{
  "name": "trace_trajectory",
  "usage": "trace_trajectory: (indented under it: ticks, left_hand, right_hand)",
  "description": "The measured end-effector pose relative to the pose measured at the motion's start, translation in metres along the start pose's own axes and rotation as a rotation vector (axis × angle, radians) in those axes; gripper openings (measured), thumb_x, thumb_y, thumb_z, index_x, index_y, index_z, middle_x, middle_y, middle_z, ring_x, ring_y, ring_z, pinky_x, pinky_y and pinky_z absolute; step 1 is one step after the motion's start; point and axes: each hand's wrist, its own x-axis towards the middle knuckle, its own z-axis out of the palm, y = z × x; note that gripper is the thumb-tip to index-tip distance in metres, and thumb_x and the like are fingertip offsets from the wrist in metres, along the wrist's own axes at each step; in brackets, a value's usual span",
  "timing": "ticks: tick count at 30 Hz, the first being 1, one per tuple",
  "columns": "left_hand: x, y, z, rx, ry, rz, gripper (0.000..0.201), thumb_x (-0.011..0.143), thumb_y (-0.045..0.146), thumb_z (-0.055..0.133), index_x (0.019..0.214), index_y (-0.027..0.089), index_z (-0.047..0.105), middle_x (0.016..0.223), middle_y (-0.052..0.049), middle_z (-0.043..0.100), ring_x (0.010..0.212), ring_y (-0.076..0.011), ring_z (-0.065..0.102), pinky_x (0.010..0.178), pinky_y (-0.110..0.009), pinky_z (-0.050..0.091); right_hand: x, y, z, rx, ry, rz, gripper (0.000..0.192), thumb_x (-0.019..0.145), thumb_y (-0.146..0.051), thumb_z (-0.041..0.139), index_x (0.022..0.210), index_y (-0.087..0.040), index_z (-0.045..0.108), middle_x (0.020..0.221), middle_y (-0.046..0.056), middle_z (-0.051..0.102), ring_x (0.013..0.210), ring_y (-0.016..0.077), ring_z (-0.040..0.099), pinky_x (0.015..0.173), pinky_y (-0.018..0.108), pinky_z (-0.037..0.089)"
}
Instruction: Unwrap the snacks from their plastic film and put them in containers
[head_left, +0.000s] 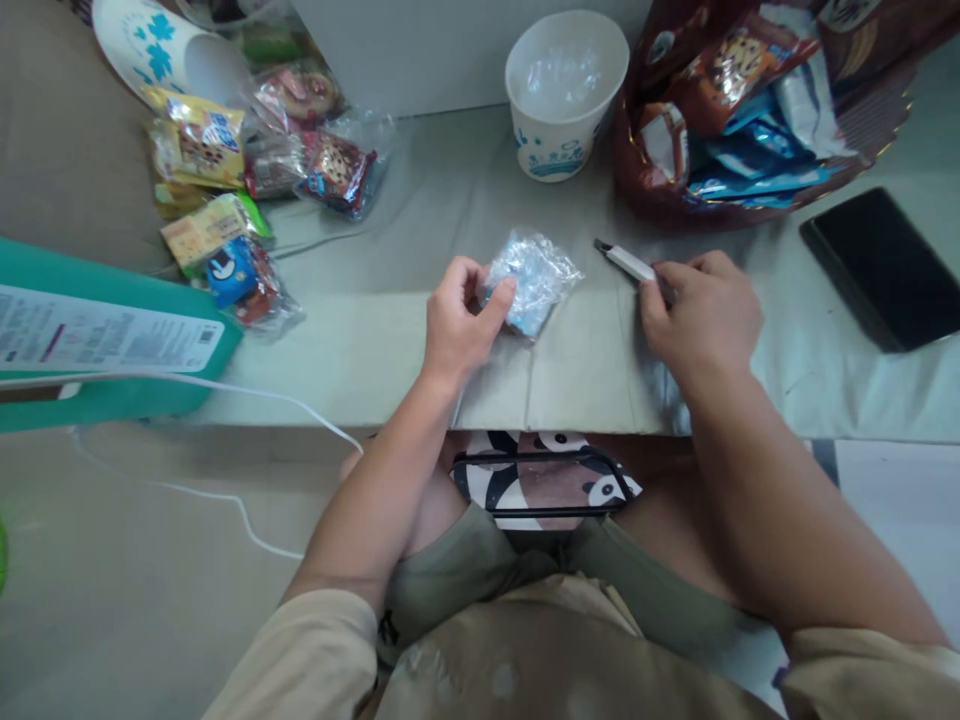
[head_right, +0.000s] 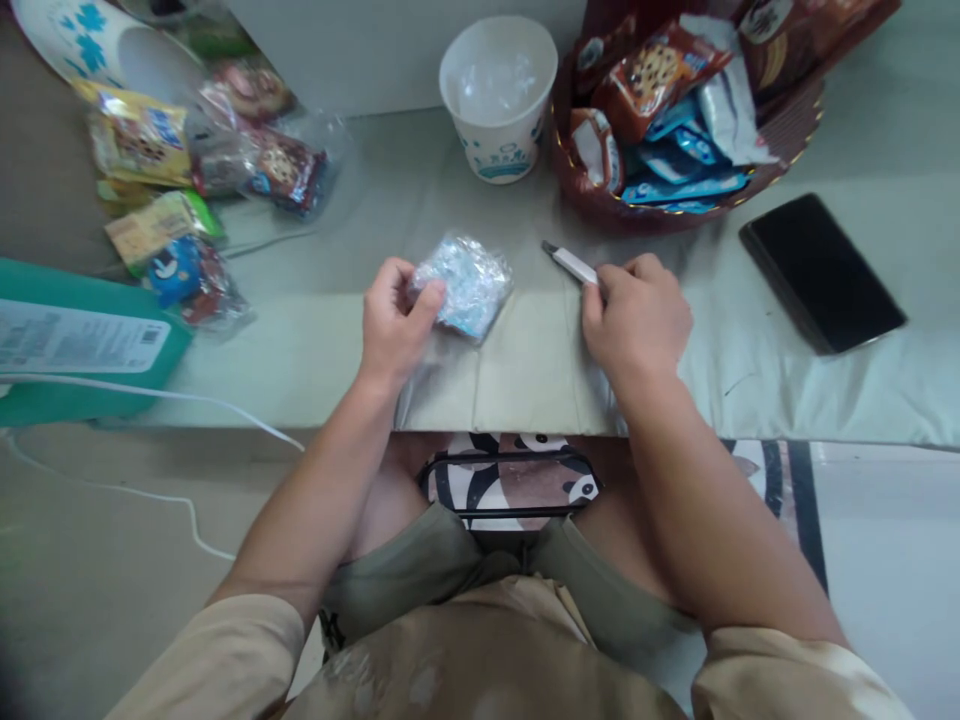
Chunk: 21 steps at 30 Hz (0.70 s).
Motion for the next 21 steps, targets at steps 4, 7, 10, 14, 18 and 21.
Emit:
trace_trajectory:
  ticks: [4,7,10,14,18,21]
  left_hand:
    - [0.003,-0.003,-0.009,0.028,0.039,0.072,0.049,0.09,0.072,0.06,0.104,0.025,0.059,0.106,-0.005,0.067,0.101,-0.0192,0.067,0.088,-0.033,0.053]
    - [0.006,-0.007,-0.012,0.02,-0.046,0.124,0.049,0.086,0.065,0.071,0.112,0.025,0.06,0.113,-0.006,0.067,0.109,-0.0219,0.067,0.096,-0.036,0.053]
    - [0.006,-0.003,-0.01,-0.001,-0.174,0.1,0.045,0.079,0.051,0.082,0.109,0.024,0.06,0.113,-0.005,0.07,0.108,-0.0215,0.068,0.099,-0.036,0.054]
    - [0.005,0.008,-0.006,-0.219,-0.255,-0.059,0.023,0.087,0.039,0.073,0.095,0.023,0.059,0.106,-0.005,0.074,0.1,-0.0188,0.073,0.088,-0.032,0.058]
    - [0.009,0.006,-0.007,-0.336,-0.072,-0.194,0.022,0.087,0.037,0.073,0.087,0.024,0.056,0.094,-0.003,0.074,0.087,-0.0175,0.074,0.075,-0.029,0.059]
    - [0.015,0.0,-0.01,-0.367,0.028,-0.254,0.023,0.087,0.038,0.074,0.09,0.025,0.056,0.088,-0.001,0.072,0.08,-0.0168,0.073,0.069,-0.028,0.057]
  right_hand:
    - [-0.005,-0.005,0.003,0.073,0.097,-0.115,0.04,0.087,-0.022,0.056,0.124,-0.015,0.07,0.124,0.021,0.066,0.117,0.0392,0.061,0.099,0.059,0.049]
    - [-0.009,-0.019,0.013,0.3,0.033,-0.348,0.049,0.086,-0.02,0.052,0.135,-0.021,0.061,0.13,0.018,0.065,0.124,0.0351,0.06,0.101,0.055,0.052]
    - [-0.008,-0.032,0.023,0.454,0.018,-0.513,0.065,0.08,-0.02,0.054,0.145,-0.024,0.051,0.142,0.015,0.061,0.131,0.0334,0.057,0.102,0.052,0.053]
    - [-0.004,-0.04,0.027,0.543,-0.015,-0.606,0.057,0.077,-0.015,0.053,0.133,-0.023,0.063,0.111,0.009,0.072,0.104,0.0268,0.066,0.094,0.046,0.054]
    - [-0.004,-0.035,0.019,0.572,0.042,-0.521,0.029,0.078,-0.009,0.052,0.089,-0.024,0.074,0.079,0.003,0.062,0.076,0.0189,0.06,0.076,0.037,0.051]
    - [-0.003,-0.021,0.014,0.577,0.125,-0.462,0.023,0.078,-0.008,0.054,0.072,-0.023,0.071,0.081,0.003,0.059,0.077,0.0184,0.059,0.077,0.037,0.049]
